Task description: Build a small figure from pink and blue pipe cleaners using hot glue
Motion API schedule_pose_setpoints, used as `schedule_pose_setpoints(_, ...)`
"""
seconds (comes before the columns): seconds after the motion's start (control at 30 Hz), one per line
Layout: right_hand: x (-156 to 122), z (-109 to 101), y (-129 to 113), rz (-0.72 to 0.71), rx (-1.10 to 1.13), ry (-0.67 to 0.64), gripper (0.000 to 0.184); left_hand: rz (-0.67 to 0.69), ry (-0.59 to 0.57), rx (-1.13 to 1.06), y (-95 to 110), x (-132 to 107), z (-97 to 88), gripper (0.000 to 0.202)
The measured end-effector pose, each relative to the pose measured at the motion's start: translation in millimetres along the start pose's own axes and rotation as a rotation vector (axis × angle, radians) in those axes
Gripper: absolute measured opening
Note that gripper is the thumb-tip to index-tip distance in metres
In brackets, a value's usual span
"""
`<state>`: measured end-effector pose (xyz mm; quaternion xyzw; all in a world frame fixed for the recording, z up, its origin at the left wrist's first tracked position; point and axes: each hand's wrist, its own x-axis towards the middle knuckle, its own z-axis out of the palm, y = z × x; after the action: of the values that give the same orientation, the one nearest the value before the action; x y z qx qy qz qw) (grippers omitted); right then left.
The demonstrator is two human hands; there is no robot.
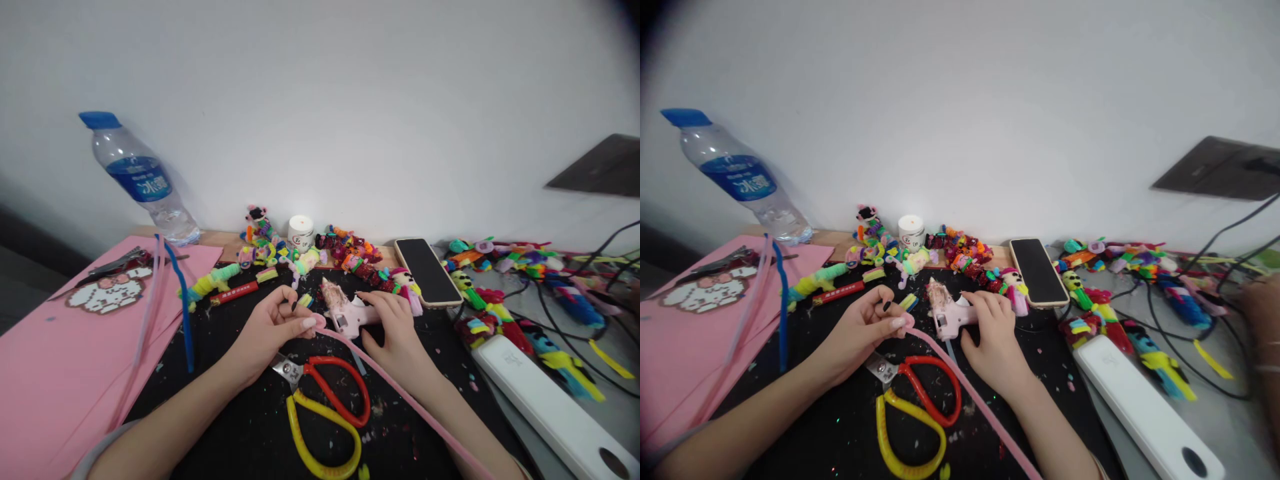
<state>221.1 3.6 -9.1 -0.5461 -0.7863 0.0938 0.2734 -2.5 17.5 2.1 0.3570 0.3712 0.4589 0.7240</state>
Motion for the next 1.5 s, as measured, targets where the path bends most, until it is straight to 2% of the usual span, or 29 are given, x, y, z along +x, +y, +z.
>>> schedule_pose_setpoints(0.1,0,-4,-5,-0.047,0.031,0.026,0.05,0.013,0.023,0.017,0,0,0.2,0.037)
schedule_pose_setpoints(0.2,-1,-9,-13,-0.142,0.148,0.027,0.038,0.014,0.035,0.037,-2,1,-0.1,0.036)
schedule_pose_setpoints(0.4,-4,-11,-22,-0.27,0.337,-0.024,0.003,-0.026,-0.046,0.093,-7,0,0.3,0.036)
schedule_pose_setpoints(0.53,-5,-10,-25,-0.273,0.378,-0.018,0.015,-0.036,-0.059,0.063,-8,-1,-0.5,0.035)
schedule_pose_setpoints(0.7,-5,-8,-27,-0.272,0.374,0.014,0.016,-0.045,-0.05,0.041,-8,-1,-0.6,0.036)
schedule_pose_setpoints(0.97,-8,-6,-27,-0.246,0.407,-0.025,0.015,-0.032,-0.021,0.076,-8,-1,0.0,0.036)
schedule_pose_setpoints(1.5,-9,-8,-29,-0.127,0.586,0.007,0.014,-0.054,-0.184,0.17,-9,-4,-0.6,0.041)
